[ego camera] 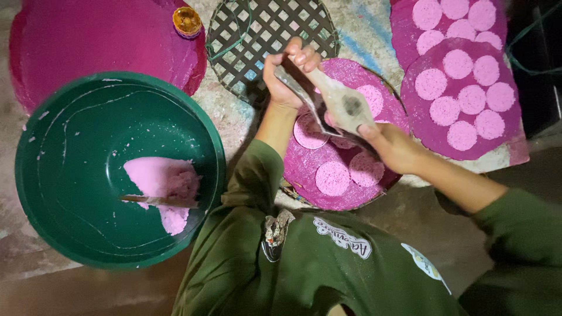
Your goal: The person scoops pink dough from a green bowl, places it into a circular metal mold on a pink tray, and presses it flat with a wooden tool. The person repeats this process to form multiple round dough pieces on the tray.
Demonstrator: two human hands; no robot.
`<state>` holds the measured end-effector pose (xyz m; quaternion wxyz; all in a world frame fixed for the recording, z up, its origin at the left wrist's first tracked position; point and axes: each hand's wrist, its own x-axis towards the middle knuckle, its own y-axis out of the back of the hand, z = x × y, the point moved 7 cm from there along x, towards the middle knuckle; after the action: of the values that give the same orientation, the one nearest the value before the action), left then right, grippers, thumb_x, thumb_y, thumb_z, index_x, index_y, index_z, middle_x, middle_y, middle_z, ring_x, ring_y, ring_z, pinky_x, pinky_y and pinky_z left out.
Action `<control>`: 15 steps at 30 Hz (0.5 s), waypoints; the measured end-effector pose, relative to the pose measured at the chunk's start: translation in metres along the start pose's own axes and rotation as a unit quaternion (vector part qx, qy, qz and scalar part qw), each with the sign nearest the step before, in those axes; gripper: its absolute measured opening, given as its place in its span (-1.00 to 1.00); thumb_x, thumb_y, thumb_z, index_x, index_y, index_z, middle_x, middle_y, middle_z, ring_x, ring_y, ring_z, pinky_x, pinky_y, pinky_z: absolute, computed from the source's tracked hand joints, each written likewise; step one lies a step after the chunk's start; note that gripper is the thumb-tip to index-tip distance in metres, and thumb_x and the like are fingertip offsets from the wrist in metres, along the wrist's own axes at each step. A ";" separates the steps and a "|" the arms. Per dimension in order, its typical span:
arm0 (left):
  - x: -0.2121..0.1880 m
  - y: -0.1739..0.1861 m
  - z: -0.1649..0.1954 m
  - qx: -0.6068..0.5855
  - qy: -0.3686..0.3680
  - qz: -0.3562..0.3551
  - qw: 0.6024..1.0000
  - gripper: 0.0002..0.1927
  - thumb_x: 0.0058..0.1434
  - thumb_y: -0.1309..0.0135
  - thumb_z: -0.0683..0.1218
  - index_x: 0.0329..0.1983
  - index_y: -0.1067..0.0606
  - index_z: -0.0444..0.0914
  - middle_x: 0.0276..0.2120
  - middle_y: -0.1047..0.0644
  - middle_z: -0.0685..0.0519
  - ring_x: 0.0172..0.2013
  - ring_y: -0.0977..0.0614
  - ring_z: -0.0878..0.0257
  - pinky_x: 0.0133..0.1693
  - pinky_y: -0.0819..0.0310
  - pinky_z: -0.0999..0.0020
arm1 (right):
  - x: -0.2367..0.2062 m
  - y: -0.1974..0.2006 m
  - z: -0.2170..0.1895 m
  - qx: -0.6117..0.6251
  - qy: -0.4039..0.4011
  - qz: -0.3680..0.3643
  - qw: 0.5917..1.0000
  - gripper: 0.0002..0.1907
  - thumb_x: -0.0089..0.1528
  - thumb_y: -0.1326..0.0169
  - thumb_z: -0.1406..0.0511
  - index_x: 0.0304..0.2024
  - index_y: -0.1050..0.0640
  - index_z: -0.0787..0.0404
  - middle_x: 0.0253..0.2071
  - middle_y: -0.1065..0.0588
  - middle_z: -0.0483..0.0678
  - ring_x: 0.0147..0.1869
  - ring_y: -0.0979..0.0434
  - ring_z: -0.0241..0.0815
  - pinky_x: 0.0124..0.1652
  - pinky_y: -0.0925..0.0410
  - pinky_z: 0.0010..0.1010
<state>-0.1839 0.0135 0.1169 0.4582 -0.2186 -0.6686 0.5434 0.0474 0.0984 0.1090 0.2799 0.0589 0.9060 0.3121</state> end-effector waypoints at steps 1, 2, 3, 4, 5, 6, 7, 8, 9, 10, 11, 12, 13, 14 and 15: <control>0.001 -0.008 0.003 0.020 0.005 -0.021 1.000 -0.80 0.24 0.15 0.07 -0.23 -0.34 -0.13 -0.35 -0.36 0.14 -0.23 -0.43 0.23 0.03 -0.39 0.23 | 0.003 -0.007 0.002 0.008 0.003 -0.003 1.000 -0.12 0.35 0.40 -0.24 -0.09 -0.58 0.41 -0.38 -0.56 0.13 -0.25 -0.53 -0.05 -0.12 -0.40 -0.16; 0.001 -0.017 0.008 0.040 0.010 -0.041 0.998 -0.78 0.27 0.15 0.08 -0.20 -0.36 -0.14 -0.33 -0.38 0.13 -0.21 -0.44 0.21 0.04 -0.39 0.23 | 0.006 -0.014 0.004 0.016 0.005 -0.006 1.000 -0.13 0.37 0.40 -0.23 -0.12 -0.58 0.40 -0.41 -0.55 0.14 -0.28 -0.52 -0.05 -0.13 -0.42 -0.15; 0.000 -0.025 0.011 0.061 0.015 -0.060 0.996 -0.76 0.30 0.15 0.09 -0.18 -0.38 -0.15 -0.32 -0.40 0.12 -0.19 -0.45 0.20 0.05 -0.39 0.24 | 0.006 -0.025 0.001 0.090 0.034 -0.039 0.995 -0.13 0.37 0.40 -0.24 -0.17 -0.58 0.40 -0.41 -0.55 0.11 -0.29 -0.53 -0.07 -0.15 -0.42 -0.18; -0.001 -0.030 0.015 0.100 0.013 -0.048 0.994 -0.69 0.32 0.16 0.12 -0.13 -0.41 -0.18 -0.26 -0.44 0.06 -0.15 -0.48 0.16 0.07 -0.40 0.21 | 0.004 -0.034 -0.003 0.164 0.064 -0.073 0.982 -0.12 0.38 0.39 -0.25 -0.22 -0.58 0.40 -0.41 -0.54 0.08 -0.29 -0.55 -0.09 -0.17 -0.43 -0.20; -0.005 -0.033 0.019 0.138 0.011 -0.033 0.990 -0.62 0.34 0.17 0.16 -0.08 -0.44 -0.21 -0.21 -0.48 0.01 -0.11 -0.51 0.13 0.09 -0.40 0.19 | -0.001 -0.042 -0.007 0.237 0.091 -0.108 0.961 -0.11 0.39 0.39 -0.25 -0.26 -0.58 0.40 -0.41 -0.54 0.06 -0.30 -0.57 -0.11 -0.19 -0.43 -0.23; -0.010 -0.036 0.021 0.176 0.009 -0.017 0.984 -0.55 0.36 0.18 0.20 -0.04 -0.47 -0.24 -0.16 -0.52 -0.05 -0.06 -0.54 0.09 0.11 -0.41 0.17 | -0.007 -0.043 -0.007 0.226 0.105 -0.106 0.963 -0.14 0.38 0.40 -0.27 -0.23 -0.56 0.35 -0.40 -0.54 0.01 -0.30 -0.57 -0.16 -0.20 -0.47 -0.28; -0.019 -0.037 0.026 0.249 0.000 0.014 0.968 -0.50 0.39 0.21 0.21 0.02 -0.48 -0.27 -0.10 -0.53 -0.08 -0.02 -0.55 0.07 0.12 -0.43 0.15 | -0.017 -0.043 -0.007 0.214 0.118 -0.103 0.964 -0.16 0.38 0.42 -0.28 -0.20 -0.54 0.30 -0.39 -0.54 -0.04 -0.30 -0.58 -0.20 -0.22 -0.50 -0.32; -0.032 -0.039 0.032 0.321 -0.010 0.042 0.946 -0.45 0.43 0.24 0.22 0.08 -0.49 -0.30 -0.03 -0.55 -0.11 0.02 -0.56 0.05 0.12 -0.45 0.12 | -0.027 -0.041 -0.006 0.201 0.133 -0.099 0.965 -0.18 0.37 0.43 -0.29 -0.18 -0.51 0.25 -0.38 -0.54 -0.08 -0.30 -0.59 -0.24 -0.23 -0.54 -0.37; -0.046 -0.041 0.035 0.392 -0.020 0.068 0.917 -0.39 0.46 0.26 0.23 0.14 -0.51 -0.34 0.03 -0.56 -0.14 0.06 -0.58 0.03 0.13 -0.46 0.09 | -0.043 -0.034 -0.014 0.237 0.210 -0.094 0.944 -0.14 0.39 0.43 -0.30 0.00 -0.51 0.30 -0.35 -0.51 -0.08 -0.26 -0.53 -0.23 -0.17 -0.47 -0.38; -0.059 -0.043 0.033 0.482 -0.025 0.082 0.872 -0.49 0.47 0.20 0.14 0.20 -0.47 -0.32 0.06 -0.55 -0.15 0.09 -0.56 0.04 0.18 -0.44 0.11 | -0.062 -0.025 -0.021 0.271 0.285 -0.088 0.915 -0.08 0.42 0.43 -0.31 0.17 -0.50 0.34 -0.31 -0.49 -0.08 -0.22 -0.48 -0.22 -0.12 -0.40 -0.38; -0.073 -0.044 0.028 0.566 -0.029 0.096 0.818 -0.56 0.48 0.13 0.05 0.26 -0.44 -0.31 0.10 -0.53 -0.15 0.13 -0.55 0.05 0.23 -0.43 0.13 | -0.071 -0.020 -0.016 0.263 0.261 -0.055 0.927 -0.08 0.39 0.45 -0.32 0.18 -0.46 0.33 -0.29 -0.50 -0.07 -0.28 -0.46 -0.25 -0.23 -0.36 -0.42; -0.086 -0.046 0.024 0.644 -0.033 0.108 0.756 -0.60 0.50 0.07 -0.04 0.32 -0.41 -0.29 0.13 -0.52 -0.15 0.16 -0.53 0.06 0.28 -0.41 0.15 | -0.081 -0.013 -0.010 0.254 0.236 -0.022 0.938 -0.07 0.36 0.46 -0.32 0.19 -0.42 0.32 -0.26 -0.51 -0.07 -0.34 -0.44 -0.27 -0.34 -0.32 -0.46; -0.103 -0.041 0.016 0.738 0.006 0.141 0.660 -0.51 0.40 -0.07 -0.04 0.34 -0.34 -0.28 0.16 -0.49 -0.14 0.19 -0.52 0.06 0.27 -0.38 0.12 | -0.089 -0.008 -0.006 0.244 0.212 0.013 0.946 -0.07 0.33 0.47 -0.33 0.20 -0.39 0.31 -0.23 -0.52 -0.06 -0.41 -0.43 -0.30 -0.45 -0.27 -0.49; -0.120 -0.038 0.007 0.816 0.044 0.171 0.551 -0.37 0.31 -0.22 -0.04 0.37 -0.27 -0.27 0.19 -0.46 -0.14 0.22 -0.50 0.05 0.25 -0.36 0.09 | -0.098 -0.006 -0.008 0.266 0.233 0.022 0.935 -0.05 0.32 0.44 -0.36 0.18 -0.37 0.32 -0.21 -0.51 -0.05 -0.32 -0.46 -0.27 -0.35 -0.35 -0.44; -0.131 -0.036 -0.003 0.848 0.060 0.177 0.497 -0.24 0.18 -0.29 -0.02 0.37 -0.23 -0.28 0.20 -0.41 -0.17 0.23 -0.44 -0.01 0.24 -0.27 0.02 | -0.107 -0.004 -0.010 0.288 0.254 0.030 0.923 -0.03 0.31 0.41 -0.39 0.16 -0.35 0.34 -0.19 -0.51 -0.04 -0.24 -0.50 -0.23 -0.24 -0.42 -0.38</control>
<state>-0.1105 -0.0996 0.1007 0.3565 0.1288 0.1947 0.9047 0.1316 0.0596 0.1631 0.0017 0.0833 0.9953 0.0503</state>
